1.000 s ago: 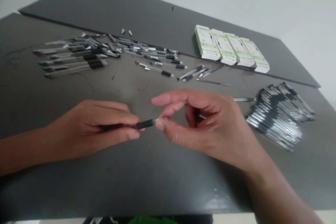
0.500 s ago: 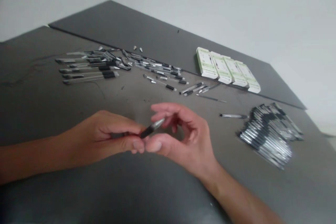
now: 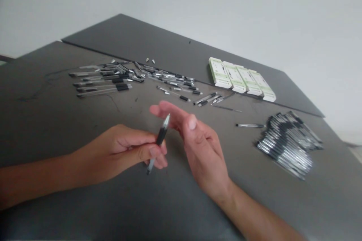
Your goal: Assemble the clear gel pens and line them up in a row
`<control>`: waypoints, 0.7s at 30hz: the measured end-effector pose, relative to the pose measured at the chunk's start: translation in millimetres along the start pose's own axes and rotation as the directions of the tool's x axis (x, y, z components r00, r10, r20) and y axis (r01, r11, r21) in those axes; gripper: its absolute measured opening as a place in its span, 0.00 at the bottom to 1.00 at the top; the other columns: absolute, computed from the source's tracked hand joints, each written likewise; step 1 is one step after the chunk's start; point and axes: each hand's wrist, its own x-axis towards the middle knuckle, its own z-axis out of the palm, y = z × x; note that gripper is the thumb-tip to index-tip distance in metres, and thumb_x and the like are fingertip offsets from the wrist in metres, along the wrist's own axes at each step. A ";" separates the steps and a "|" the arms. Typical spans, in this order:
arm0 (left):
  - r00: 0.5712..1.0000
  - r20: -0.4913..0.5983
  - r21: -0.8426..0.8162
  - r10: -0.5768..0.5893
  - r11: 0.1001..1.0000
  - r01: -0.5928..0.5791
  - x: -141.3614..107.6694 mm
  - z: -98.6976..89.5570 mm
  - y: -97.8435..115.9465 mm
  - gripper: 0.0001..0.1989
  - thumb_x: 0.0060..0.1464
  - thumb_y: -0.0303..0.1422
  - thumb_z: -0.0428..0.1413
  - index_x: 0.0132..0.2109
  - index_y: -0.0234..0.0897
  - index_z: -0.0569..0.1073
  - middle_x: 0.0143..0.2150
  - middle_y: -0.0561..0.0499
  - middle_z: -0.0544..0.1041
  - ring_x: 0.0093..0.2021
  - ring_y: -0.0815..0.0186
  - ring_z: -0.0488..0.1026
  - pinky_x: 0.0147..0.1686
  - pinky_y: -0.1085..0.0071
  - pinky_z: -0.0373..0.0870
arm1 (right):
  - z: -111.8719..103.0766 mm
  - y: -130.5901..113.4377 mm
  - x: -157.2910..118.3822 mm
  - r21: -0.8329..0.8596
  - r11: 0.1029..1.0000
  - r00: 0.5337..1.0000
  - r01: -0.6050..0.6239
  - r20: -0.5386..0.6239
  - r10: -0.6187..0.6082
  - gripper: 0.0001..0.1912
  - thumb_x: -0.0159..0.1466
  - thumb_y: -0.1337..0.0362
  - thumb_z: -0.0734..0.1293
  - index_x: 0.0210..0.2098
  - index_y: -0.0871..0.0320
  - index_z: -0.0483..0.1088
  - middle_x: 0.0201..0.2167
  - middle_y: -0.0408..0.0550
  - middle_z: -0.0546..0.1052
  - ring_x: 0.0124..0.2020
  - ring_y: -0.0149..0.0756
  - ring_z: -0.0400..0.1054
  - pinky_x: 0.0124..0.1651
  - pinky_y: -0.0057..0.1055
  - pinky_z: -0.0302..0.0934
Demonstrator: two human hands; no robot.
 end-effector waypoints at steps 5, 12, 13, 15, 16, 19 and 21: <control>0.999 0.032 0.063 0.020 0.998 -0.022 -1.4 -0.1 -2.1 0.14 0.73 0.33 0.56 0.40 0.39 0.84 0.39 0.54 0.89 0.39 0.68 0.87 0.41 0.77 0.80 | 0.0 0.5 -0.9 -0.047 0.998 0.999 -0.049 0.010 0.049 0.08 0.74 0.57 0.71 0.47 0.40 0.86 0.53 0.41 0.86 0.52 0.40 0.80 0.57 0.40 0.74; 0.999 0.037 0.092 0.004 0.996 -0.008 -3.0 -0.8 -2.6 0.15 0.74 0.34 0.54 0.41 0.39 0.84 0.39 0.54 0.88 0.37 0.68 0.84 0.40 0.74 0.78 | -5.2 1.7 -0.1 0.016 0.998 0.994 -0.068 0.091 0.066 0.25 0.75 0.40 0.63 0.61 0.42 0.80 0.62 0.46 0.82 0.59 0.46 0.78 0.59 0.44 0.74; 0.999 0.037 0.088 0.003 0.996 -0.006 -2.8 -1.2 -2.3 0.15 0.74 0.34 0.54 0.41 0.38 0.84 0.39 0.53 0.88 0.37 0.68 0.84 0.40 0.74 0.78 | -4.2 0.1 -1.0 0.008 0.995 0.989 -0.095 0.117 0.094 0.23 0.77 0.43 0.62 0.62 0.42 0.80 0.65 0.47 0.80 0.53 0.44 0.80 0.53 0.42 0.76; 0.999 0.042 0.089 0.007 0.996 -0.011 -2.3 -1.9 -2.4 0.15 0.74 0.34 0.54 0.41 0.38 0.84 0.39 0.53 0.88 0.37 0.68 0.84 0.39 0.75 0.77 | -2.1 -2.6 -1.9 -0.018 0.992 0.984 -0.121 0.131 0.123 0.17 0.77 0.50 0.65 0.58 0.42 0.83 0.64 0.46 0.81 0.42 0.40 0.82 0.44 0.39 0.77; 0.999 0.043 0.094 0.013 0.995 -0.017 -2.1 -2.3 -2.8 0.15 0.74 0.34 0.54 0.41 0.38 0.84 0.39 0.53 0.88 0.37 0.68 0.83 0.39 0.75 0.77 | -1.4 -3.3 -1.7 -0.035 0.993 0.986 -0.116 0.118 0.119 0.14 0.76 0.52 0.68 0.55 0.42 0.84 0.62 0.46 0.83 0.41 0.39 0.82 0.42 0.38 0.77; 0.999 0.039 0.108 0.029 0.994 -0.033 -1.9 -2.6 -4.6 0.15 0.74 0.34 0.54 0.41 0.38 0.85 0.39 0.54 0.88 0.37 0.70 0.83 0.39 0.77 0.76 | -1.7 -2.3 0.8 -0.080 0.994 0.997 -0.075 -0.003 0.075 0.06 0.69 0.56 0.76 0.45 0.41 0.87 0.50 0.43 0.88 0.51 0.43 0.82 0.51 0.41 0.78; 0.998 0.049 0.127 0.041 0.991 -0.046 -2.2 -2.1 -5.2 0.15 0.74 0.33 0.55 0.41 0.39 0.85 0.40 0.54 0.88 0.38 0.70 0.84 0.39 0.78 0.75 | -3.3 0.0 2.3 -0.082 0.996 0.998 -0.045 -0.056 0.040 0.04 0.63 0.57 0.81 0.38 0.42 0.87 0.41 0.41 0.89 0.56 0.44 0.80 0.62 0.43 0.73</control>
